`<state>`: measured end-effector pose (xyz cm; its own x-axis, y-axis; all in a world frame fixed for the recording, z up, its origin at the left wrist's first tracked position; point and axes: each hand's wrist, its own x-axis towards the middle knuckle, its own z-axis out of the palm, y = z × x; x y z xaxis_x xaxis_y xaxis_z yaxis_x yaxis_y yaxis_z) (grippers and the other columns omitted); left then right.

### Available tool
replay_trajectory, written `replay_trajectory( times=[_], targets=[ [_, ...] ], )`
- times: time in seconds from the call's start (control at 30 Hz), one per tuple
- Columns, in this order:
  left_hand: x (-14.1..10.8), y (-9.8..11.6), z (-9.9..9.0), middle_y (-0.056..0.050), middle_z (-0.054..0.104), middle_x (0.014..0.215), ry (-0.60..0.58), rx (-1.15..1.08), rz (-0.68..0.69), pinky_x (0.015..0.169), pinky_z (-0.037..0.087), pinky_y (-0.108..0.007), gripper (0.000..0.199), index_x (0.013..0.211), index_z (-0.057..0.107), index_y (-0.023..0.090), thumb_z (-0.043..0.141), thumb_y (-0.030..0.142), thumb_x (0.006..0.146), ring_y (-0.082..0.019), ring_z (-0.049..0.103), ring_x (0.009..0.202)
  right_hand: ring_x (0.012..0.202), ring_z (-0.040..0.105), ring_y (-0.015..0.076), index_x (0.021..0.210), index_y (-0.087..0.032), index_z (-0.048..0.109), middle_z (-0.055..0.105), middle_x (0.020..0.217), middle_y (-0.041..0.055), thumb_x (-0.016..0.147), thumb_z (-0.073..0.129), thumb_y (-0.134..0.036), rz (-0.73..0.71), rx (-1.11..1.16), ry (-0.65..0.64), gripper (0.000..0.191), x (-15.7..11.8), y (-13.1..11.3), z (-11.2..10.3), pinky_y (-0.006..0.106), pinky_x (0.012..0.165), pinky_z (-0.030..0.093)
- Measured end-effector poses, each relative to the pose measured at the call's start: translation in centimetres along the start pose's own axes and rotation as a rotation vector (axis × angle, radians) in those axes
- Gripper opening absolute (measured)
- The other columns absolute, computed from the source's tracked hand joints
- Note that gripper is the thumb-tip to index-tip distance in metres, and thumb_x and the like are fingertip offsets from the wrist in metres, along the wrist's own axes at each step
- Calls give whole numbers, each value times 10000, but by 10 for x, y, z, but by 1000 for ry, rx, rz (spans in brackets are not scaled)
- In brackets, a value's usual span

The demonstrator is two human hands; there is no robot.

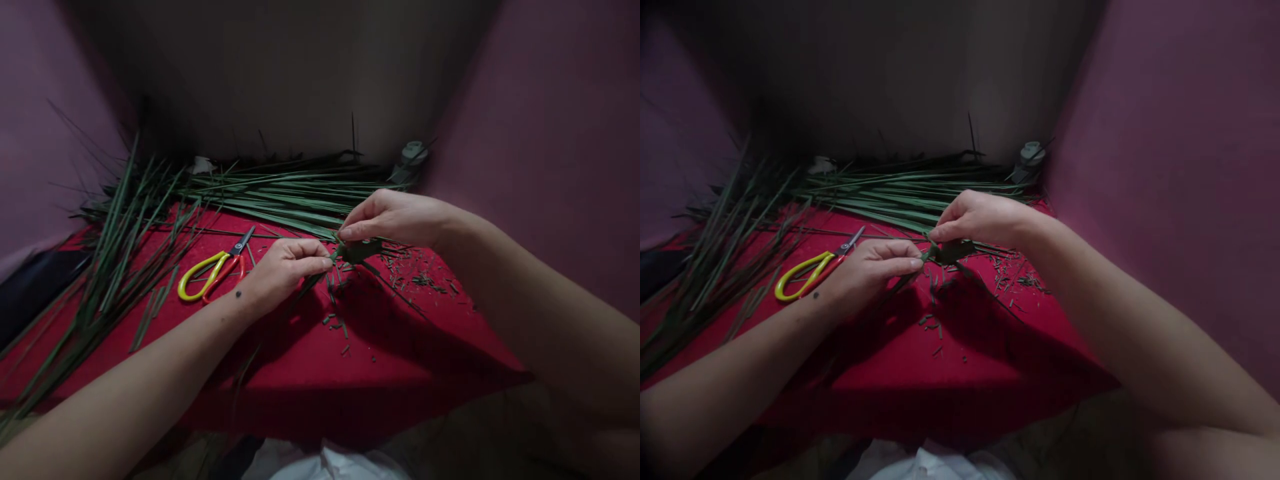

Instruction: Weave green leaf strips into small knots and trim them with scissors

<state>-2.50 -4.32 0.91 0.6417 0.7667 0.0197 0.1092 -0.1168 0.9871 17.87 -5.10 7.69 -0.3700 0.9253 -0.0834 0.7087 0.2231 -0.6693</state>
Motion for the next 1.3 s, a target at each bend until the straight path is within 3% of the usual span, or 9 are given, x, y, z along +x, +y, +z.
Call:
replay_trajectory(
  times=[0.1, 0.2, 0.33, 0.47, 0.6, 0.77, 1.1, 1.3],
  targets=[
    [0, -1, -1, 45, 480, 564, -15, -21, -15, 569, 312, -221, 167, 629, 573, 141, 604, 246, 756, -77, 406, 557, 505, 442, 92, 713, -157, 718, 578, 570, 1, 750, 615, -440, 38, 101, -168, 303, 5, 0, 5, 250, 492, 326],
    [1, -1, -1, 41, 492, 574, -30, -11, -19, 580, 321, -216, 145, 640, 596, 135, 612, 233, 747, -79, 420, 576, 462, 390, 70, 643, -144, 697, 570, 529, -7, 704, 658, -393, 81, 115, -249, 259, 2, -5, 14, 244, 453, 265],
    [1, -3, -2, 40, 514, 584, -69, -57, -21, 569, 338, -200, 163, 676, 618, 134, 623, 274, 761, -73, 435, 570, 452, 424, 65, 580, -143, 659, 596, 511, -9, 679, 669, -302, 128, 178, -196, 188, -5, -10, 24, 228, 443, 273],
    [0, -4, -7, -6, 610, 649, -158, -136, -55, 558, 399, -208, 271, 772, 654, 133, 528, 362, 844, -93, 515, 574, 482, 517, 90, 595, -140, 649, 666, 581, 30, 703, 662, -313, 164, 350, -211, 203, -11, 2, 31, 221, 462, 348],
    [1, -4, -11, -40, 671, 712, -256, -149, -120, 559, 445, -203, 219, 838, 663, 124, 547, 310, 845, -95, 578, 564, 480, 556, 106, 652, -125, 674, 679, 593, 46, 695, 683, -352, 172, 497, -207, 231, -12, 22, 39, 221, 465, 397],
    [3, -6, -13, -44, 662, 701, -363, -165, -193, 555, 461, -180, 194, 809, 664, 112, 563, 274, 842, -85, 584, 568, 504, 591, 107, 700, -101, 683, 678, 584, 47, 697, 688, -286, 166, 676, -239, 184, -10, 32, 46, 202, 489, 420],
    [3, -3, -10, -43, 671, 700, -409, -149, -322, 561, 482, -181, 188, 943, 684, 136, 582, 243, 827, -88, 597, 573, 507, 610, 118, 751, -97, 693, 680, 591, 47, 697, 692, -258, 175, 809, -251, 170, -15, 44, 49, 207, 509, 463],
    [1, -6, -12, -60, 683, 727, -386, -226, -303, 508, 487, -193, 221, 1011, 650, 146, 566, 258, 841, -108, 612, 566, 506, 620, 122, 722, -98, 686, 684, 592, 49, 684, 710, -271, 197, 832, -243, 179, -15, 49, 50, 202, 505, 464]
  ],
)
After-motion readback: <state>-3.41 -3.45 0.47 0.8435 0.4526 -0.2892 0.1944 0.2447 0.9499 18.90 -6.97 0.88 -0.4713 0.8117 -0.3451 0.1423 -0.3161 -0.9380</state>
